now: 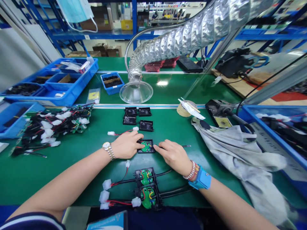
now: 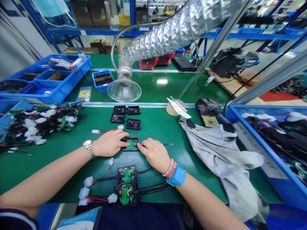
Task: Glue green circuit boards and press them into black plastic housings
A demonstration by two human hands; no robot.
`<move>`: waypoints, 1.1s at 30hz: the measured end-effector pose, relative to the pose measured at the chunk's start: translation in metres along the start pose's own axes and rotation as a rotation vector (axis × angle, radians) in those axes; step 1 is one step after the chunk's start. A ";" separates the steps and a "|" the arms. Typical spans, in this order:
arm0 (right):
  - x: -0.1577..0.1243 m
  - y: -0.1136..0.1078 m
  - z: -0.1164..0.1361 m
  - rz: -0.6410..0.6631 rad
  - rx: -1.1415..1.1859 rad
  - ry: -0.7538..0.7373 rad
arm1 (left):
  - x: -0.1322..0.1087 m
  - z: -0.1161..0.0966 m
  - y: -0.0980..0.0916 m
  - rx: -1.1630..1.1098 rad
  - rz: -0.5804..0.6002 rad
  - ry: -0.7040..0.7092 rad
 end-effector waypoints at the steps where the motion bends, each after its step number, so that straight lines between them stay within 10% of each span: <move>1: -0.001 0.001 0.000 0.004 0.010 0.005 | -0.001 -0.003 -0.001 0.000 0.005 0.011; 10: -0.002 0.018 -0.025 0.184 0.305 0.301 | -0.007 -0.004 0.004 -0.023 -0.049 -0.038; 14: 0.006 0.027 -0.024 0.284 0.399 0.239 | -0.007 -0.006 0.006 -0.019 -0.073 -0.031; 21: 0.010 0.023 -0.014 0.071 0.361 0.143 | -0.011 -0.010 0.009 -0.021 -0.054 -0.017; 33: 0.018 0.043 -0.004 0.426 0.141 0.004 | -0.010 -0.010 0.014 -0.044 -0.061 0.011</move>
Point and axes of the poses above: each hand's wrist, its own x-axis towards the middle knuckle, its own y-axis out of the palm, z = x × y, the point moved 8 cm from there along x, towards the middle knuckle, and after that the axes turned 6 degrees about -y, right-handed, at the moved point
